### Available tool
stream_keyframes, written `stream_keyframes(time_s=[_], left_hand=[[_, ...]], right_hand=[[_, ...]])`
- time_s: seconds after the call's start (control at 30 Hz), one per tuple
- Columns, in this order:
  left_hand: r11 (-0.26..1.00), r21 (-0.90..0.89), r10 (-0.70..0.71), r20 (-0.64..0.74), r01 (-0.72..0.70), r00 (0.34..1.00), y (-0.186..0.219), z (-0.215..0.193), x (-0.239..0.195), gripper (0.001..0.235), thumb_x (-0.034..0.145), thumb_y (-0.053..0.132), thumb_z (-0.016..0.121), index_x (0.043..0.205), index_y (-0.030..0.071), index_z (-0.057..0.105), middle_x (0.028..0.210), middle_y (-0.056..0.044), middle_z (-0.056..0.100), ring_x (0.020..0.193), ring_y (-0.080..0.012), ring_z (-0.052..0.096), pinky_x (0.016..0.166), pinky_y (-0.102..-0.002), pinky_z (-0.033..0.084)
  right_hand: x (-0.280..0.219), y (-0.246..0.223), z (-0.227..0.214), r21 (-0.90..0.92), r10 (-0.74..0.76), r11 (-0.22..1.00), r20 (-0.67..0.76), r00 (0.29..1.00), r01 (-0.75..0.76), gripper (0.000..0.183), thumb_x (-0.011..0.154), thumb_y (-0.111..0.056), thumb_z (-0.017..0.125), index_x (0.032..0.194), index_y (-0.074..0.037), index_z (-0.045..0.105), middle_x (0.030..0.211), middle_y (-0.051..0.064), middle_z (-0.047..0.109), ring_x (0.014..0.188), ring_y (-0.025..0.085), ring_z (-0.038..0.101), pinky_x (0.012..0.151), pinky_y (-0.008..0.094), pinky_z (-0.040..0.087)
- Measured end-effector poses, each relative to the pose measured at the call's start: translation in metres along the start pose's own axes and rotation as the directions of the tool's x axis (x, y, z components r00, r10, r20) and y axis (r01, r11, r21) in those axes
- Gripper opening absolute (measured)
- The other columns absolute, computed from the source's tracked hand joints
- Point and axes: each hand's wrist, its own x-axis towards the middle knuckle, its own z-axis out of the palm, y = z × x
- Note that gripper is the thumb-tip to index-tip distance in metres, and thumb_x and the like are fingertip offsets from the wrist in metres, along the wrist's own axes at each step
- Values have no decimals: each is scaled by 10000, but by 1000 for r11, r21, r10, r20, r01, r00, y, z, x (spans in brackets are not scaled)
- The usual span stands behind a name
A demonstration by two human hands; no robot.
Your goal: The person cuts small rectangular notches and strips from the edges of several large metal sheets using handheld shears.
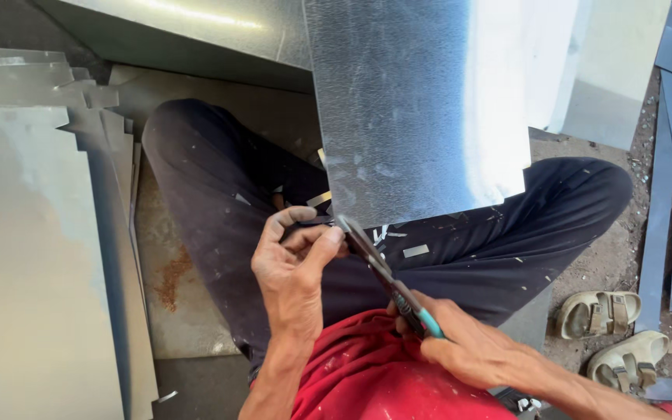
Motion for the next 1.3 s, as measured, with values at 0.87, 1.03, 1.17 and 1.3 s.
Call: stream_keyframes(time_s=[0.87,1.03,1.17,1.3], left_hand=[[879,438,-418,519,188,746,-34,140,3,321,965,435,598,966,133,704,872,51,703,786,-106,680,678,-234,529],[998,-54,50,109,-44,993,-33,82,15,426,926,348,717,1045,-58,662,1032,-72,695,877,-199,727,728,-367,618],[956,63,293,-180,-286,939,-11,41,46,282,950,173,744,1110,-56,705,909,-67,707,747,-119,646,678,-287,580],[961,96,271,-168,-258,948,3,28,37,202,903,49,777,1075,-55,761,878,-44,742,714,-73,655,672,-205,550]], right_hand=[[68,298,42,89,-110,984,-362,926,152,135,707,-142,698,833,-94,704,617,36,661,585,161,641,580,321,528],[52,264,28,-24,-288,952,-404,868,305,116,659,-144,762,741,-94,697,638,40,694,567,146,692,580,321,553],[11,177,36,-652,-712,694,-559,425,306,127,731,-115,698,734,-109,571,742,68,687,647,173,657,602,282,480],[8,95,-21,-280,-213,948,-205,955,152,193,724,-141,571,889,-50,613,747,147,637,736,293,633,741,389,530]])
